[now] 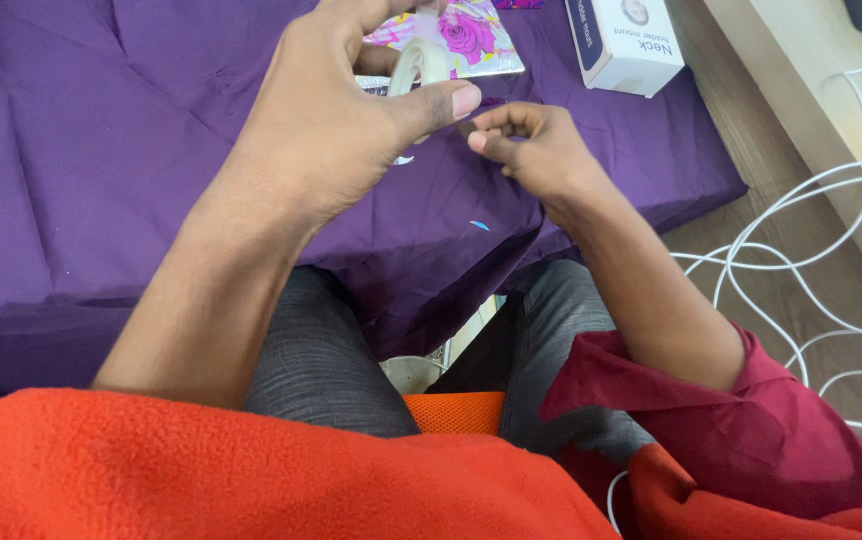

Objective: The person sits on the floor and handles a roll of clear tape, tearing off small pieces and applying them to a small gift box wrapped in pink patterned paper. They smooth the tape over the edges and corners to secure the wrapping.

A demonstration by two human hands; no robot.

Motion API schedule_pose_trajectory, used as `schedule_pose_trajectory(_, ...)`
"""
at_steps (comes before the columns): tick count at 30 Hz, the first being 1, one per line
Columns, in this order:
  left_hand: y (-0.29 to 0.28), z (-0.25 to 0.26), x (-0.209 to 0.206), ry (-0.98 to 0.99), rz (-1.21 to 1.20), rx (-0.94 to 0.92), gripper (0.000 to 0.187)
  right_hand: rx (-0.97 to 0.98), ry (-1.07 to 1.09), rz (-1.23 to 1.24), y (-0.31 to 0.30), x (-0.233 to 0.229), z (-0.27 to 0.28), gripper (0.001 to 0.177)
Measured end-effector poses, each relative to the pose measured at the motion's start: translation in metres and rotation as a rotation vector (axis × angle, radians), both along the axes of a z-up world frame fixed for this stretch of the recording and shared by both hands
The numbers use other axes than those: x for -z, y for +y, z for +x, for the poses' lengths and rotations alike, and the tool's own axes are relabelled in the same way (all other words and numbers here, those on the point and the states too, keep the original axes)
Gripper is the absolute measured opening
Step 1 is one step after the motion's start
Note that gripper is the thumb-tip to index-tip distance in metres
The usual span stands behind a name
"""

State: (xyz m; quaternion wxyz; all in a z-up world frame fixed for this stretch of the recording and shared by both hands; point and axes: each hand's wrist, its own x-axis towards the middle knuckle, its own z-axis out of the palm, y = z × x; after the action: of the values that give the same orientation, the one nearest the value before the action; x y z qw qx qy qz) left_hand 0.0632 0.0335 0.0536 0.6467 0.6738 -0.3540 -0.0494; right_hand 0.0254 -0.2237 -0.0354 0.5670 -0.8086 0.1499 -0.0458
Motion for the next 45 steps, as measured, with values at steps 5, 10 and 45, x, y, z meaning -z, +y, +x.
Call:
schedule_pose_trajectory(5, 0.002, -0.007, -0.005, 0.029, -0.056, 0.053, 0.056, -0.153, -0.084, 0.802, -0.009, -0.048, -0.025, 0.018)
schedule_pose_trajectory(10, 0.001, -0.015, -0.015, -0.03, -0.098, 0.061, 0.049, -0.277, -0.151, 0.871, -0.004, -0.083, -0.041, 0.02)
schedule_pose_trajectory(45, 0.003, -0.046, -0.032, -0.026, -0.038, 0.123, 0.078, -0.109, -0.692, -0.402, 0.074, -0.139, -0.092, 0.016)
